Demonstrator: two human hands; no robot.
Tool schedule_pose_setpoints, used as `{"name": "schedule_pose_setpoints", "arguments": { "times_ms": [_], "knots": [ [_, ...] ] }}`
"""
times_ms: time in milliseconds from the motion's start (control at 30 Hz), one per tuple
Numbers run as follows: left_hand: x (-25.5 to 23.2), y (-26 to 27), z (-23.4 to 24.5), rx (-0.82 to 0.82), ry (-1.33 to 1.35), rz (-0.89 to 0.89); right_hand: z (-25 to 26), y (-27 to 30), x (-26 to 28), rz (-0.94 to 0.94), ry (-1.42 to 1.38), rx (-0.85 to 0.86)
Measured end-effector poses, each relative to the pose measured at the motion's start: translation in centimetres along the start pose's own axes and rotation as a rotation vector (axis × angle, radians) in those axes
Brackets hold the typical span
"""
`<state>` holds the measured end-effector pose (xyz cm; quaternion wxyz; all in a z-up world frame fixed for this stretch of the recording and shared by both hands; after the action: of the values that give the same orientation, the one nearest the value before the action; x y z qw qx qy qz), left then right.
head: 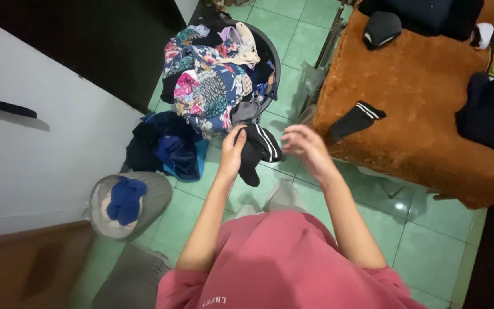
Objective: Folding several pairs of socks and placing them on a brown surface.
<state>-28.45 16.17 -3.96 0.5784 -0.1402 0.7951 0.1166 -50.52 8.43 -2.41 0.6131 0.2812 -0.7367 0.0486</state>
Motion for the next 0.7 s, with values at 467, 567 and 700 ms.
{"name": "schedule_pose_setpoints", "arguments": {
  "times_ms": [467, 567, 700],
  "knots": [
    [-6.6, 5.2, 1.0, 0.195, -0.394, -0.001, -8.4, 3.9, -5.6, -0.142, -0.144, 0.151],
    [-6.4, 5.9, 2.1, 0.207, -0.397, -0.051, -8.7, 4.3, -5.4, -0.093, -0.253, 0.189],
    [-7.5, 6.7, 3.5, 0.176, -0.431, -0.007, -7.6, 4.6, -4.4, 0.016, -0.362, 0.213]
  ]
}}
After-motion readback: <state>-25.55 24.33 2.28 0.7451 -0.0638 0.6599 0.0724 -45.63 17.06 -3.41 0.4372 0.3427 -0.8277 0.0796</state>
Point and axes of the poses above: each hand's wrist, its own y-axis away from the middle knuckle, its own z-axis out of the back of the hand, x = y × z, the point moved 4 cm from there along -y, towards the middle knuckle, and after that the axes turned 10 degrees about y, right-handed, at the moved point
